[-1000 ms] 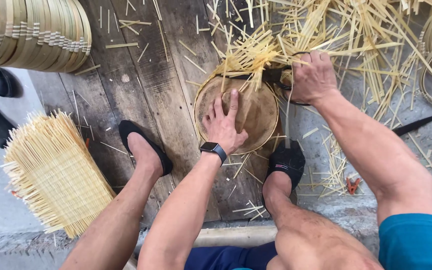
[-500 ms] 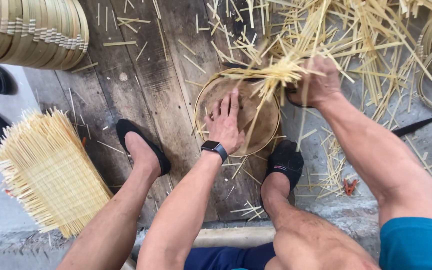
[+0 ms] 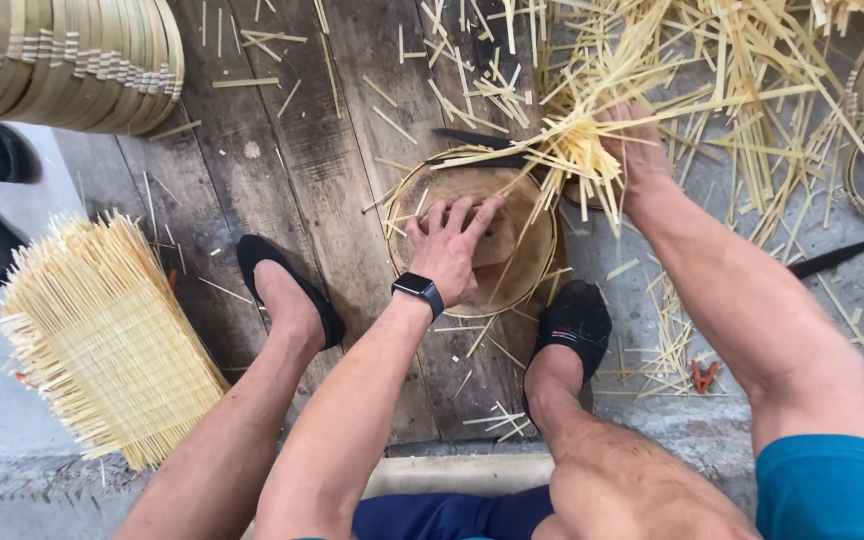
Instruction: Assembling and trimming bamboo strips to form a steamer lid.
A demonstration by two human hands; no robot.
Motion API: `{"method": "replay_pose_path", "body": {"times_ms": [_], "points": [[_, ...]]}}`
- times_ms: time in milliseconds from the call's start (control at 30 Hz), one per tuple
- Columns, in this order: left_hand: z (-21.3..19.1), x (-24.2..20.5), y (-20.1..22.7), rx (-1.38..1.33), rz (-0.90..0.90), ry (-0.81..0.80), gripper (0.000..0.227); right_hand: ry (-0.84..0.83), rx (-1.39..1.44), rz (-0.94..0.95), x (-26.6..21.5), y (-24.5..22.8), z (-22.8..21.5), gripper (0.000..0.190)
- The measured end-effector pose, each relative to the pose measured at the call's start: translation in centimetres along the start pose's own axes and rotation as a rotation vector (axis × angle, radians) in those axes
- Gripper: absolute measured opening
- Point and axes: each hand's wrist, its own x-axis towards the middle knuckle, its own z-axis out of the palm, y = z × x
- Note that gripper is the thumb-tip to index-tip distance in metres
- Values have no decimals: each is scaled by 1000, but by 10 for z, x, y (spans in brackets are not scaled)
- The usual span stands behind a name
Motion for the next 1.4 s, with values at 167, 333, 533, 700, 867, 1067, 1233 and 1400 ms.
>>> {"method": "replay_pose_path", "body": {"times_ms": [167, 333, 533, 700, 867, 1067, 1233, 1400], "points": [[-10, 1, -14, 18, 239, -68, 109, -221, 309, 122, -17, 31, 39, 31], [-11, -4, -11, 47, 223, -60, 112, -401, 787, 518, -35, 97, -27, 40], [-18, -9, 15, -122, -159, 50, 106, -580, 816, 792, -75, 110, 7, 63], [6, 18, -29, -405, -395, 186, 80, -514, 760, 801, -126, 56, 42, 72], [47, 89, -86, -416, -253, 499, 47, -167, 967, 783, -123, 9, 9, 59], [-13, 119, -31, -765, -691, -45, 48, -176, 1588, 541, -51, -46, -64, 39], [14, 130, -26, -682, -515, 88, 29, -287, 1618, 697, -32, -45, -36, 32], [18, 116, -12, -592, -517, 245, 24, -307, 1569, 713, -35, -47, -53, 29]]}}
